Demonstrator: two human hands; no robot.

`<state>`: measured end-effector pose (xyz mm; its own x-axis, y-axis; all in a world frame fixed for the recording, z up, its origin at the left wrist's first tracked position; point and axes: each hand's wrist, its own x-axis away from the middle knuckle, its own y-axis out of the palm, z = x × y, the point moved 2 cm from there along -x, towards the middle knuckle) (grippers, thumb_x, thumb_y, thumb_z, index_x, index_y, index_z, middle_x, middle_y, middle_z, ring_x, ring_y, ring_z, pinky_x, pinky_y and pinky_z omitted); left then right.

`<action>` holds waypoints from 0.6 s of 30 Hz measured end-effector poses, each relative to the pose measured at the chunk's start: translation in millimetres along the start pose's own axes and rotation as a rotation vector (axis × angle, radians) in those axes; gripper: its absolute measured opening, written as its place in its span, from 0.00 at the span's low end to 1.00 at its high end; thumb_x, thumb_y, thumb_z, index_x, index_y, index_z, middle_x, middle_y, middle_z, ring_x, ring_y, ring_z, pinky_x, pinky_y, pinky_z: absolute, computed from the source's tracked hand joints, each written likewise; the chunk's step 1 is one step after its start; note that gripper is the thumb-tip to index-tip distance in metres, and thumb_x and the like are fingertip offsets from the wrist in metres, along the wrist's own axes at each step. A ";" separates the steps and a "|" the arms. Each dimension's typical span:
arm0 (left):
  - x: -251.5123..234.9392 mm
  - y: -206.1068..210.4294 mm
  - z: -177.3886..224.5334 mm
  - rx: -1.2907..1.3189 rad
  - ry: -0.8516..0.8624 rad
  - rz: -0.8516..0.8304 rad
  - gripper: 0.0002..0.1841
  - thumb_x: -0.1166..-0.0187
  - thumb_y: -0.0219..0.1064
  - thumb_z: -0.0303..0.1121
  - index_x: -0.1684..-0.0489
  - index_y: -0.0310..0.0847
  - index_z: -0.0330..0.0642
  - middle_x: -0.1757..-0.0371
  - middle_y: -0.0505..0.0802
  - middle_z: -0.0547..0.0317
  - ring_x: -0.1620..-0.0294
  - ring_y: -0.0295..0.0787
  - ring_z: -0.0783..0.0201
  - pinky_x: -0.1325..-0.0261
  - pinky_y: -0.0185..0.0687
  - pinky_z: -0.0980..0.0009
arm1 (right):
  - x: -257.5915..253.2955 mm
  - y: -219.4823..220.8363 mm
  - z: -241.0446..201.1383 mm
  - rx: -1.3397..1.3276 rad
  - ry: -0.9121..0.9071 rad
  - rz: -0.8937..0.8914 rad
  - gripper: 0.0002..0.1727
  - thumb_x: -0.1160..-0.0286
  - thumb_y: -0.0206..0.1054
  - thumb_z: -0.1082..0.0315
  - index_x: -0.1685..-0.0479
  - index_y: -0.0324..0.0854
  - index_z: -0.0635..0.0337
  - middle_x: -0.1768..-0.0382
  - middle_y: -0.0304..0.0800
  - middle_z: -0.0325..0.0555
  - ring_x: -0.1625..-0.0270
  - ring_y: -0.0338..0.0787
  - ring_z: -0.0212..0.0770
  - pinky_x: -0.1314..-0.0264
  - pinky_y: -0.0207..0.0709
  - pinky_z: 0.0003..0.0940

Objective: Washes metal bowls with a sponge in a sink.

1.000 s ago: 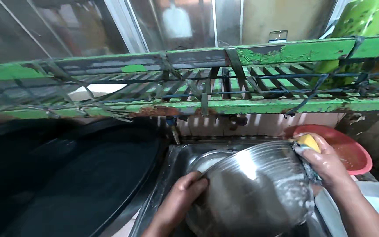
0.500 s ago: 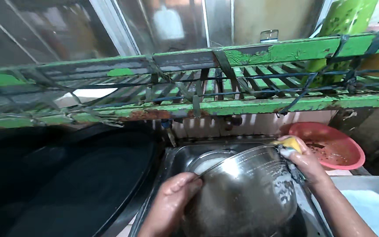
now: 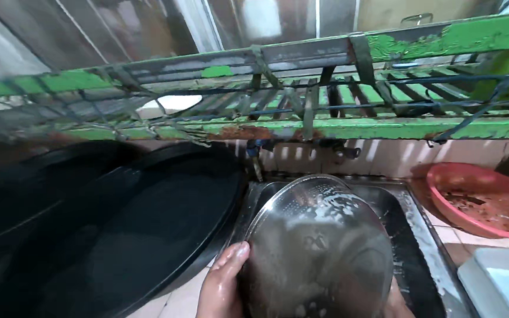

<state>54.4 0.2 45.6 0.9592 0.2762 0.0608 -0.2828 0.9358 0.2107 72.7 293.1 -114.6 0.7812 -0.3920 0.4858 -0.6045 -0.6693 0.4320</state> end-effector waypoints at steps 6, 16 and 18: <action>24.3 3.2 -3.9 0.151 -0.008 0.112 0.15 0.11 0.47 0.30 0.60 0.82 0.40 0.68 0.93 0.61 0.65 0.93 0.68 0.57 0.92 0.67 | 18.9 30.9 35.2 -0.211 0.190 -0.036 0.31 0.05 0.27 0.46 0.35 0.72 0.56 0.57 0.85 0.44 0.55 0.85 0.35 0.54 0.82 0.38; -27.9 34.8 -22.9 0.128 0.020 0.205 0.14 0.08 0.54 0.36 0.38 0.79 0.37 0.56 0.92 0.54 0.56 0.92 0.65 0.52 0.91 0.64 | 26.4 46.1 28.3 0.172 0.372 -0.258 0.21 0.09 0.50 0.58 0.30 0.73 0.61 0.56 0.91 0.57 0.59 0.93 0.51 0.60 0.88 0.51; -39.0 33.9 -26.6 0.138 -0.067 0.247 0.15 0.08 0.55 0.38 0.38 0.80 0.37 0.56 0.92 0.52 0.56 0.92 0.63 0.53 0.91 0.62 | 10.8 18.3 -5.0 0.165 0.216 -0.247 0.21 0.11 0.48 0.59 0.28 0.67 0.62 0.58 0.91 0.59 0.62 0.93 0.52 0.64 0.88 0.48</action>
<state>7.4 27.1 24.4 0.8604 0.4728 0.1900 -0.5095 0.8020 0.3118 69.3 279.8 -97.7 0.8387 -0.0755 0.5394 -0.3549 -0.8269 0.4361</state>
